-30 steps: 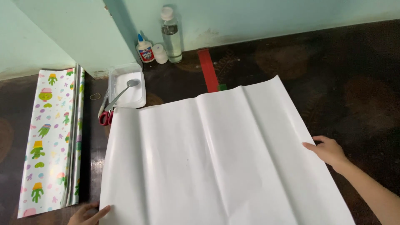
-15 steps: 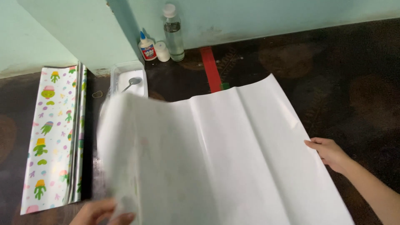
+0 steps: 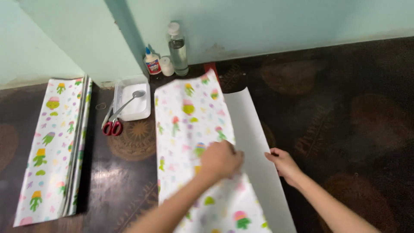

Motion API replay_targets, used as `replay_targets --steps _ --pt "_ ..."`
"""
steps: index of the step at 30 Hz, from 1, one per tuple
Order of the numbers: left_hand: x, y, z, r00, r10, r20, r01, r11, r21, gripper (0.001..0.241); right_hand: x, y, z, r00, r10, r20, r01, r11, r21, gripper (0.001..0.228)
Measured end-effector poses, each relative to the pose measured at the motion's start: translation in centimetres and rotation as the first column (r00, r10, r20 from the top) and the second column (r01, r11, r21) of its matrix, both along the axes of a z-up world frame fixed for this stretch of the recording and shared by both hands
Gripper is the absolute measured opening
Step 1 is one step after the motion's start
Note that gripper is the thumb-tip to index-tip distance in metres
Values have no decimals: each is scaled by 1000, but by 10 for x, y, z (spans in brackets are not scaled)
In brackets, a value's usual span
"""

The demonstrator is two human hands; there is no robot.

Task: Stirring adhesive in a small container and then unfolding and preparing patterned paper for a project.

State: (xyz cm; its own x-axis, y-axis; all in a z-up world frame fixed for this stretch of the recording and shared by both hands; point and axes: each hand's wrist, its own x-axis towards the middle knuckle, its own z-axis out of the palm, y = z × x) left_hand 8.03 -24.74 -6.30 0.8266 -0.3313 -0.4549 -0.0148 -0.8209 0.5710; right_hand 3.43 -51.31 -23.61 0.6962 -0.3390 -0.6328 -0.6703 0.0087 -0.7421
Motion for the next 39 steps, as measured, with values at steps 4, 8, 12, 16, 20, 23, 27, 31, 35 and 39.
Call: replay_targets --steps 4,8,12,16,20,23,27,31,35,39 --pt "-14 -58 -56 992 -109 56 105 992 74 46 -19 17 19 997 -7 74 12 998 -64 34" --pt "-25 -95 -124 976 -173 133 142 966 217 42 -21 20 52 997 67 23 -67 998 -11 20" --pt "-38 -108 -152 908 -223 355 169 969 178 34 -21 27 67 999 54 3 -54 998 13 32" --pt "-37 -114 -130 878 -393 272 348 916 199 38 -11 42 89 997 -31 -67 34 999 35 55" --pt "-44 -117 -137 850 -451 270 409 890 201 59 -8 30 56 997 63 35 -61 996 -63 33" --pt "-48 -109 -167 812 -309 495 342 939 26 51 -7 25 45 987 154 48 -142 971 -191 25" --pt "-33 -69 -160 766 -243 595 324 946 -31 49 -2 19 48 981 180 -76 -192 961 -200 27" --pt "-4 19 -164 736 226 638 -134 973 -189 33 1 16 49 982 171 -86 -177 982 -67 26" --pt "5 93 -142 722 457 520 -503 862 -59 59 3 16 54 975 194 -108 -202 977 -67 25" --pt "6 113 -142 793 387 471 -433 901 -12 68 3 18 56 969 207 -139 -219 973 -77 27"
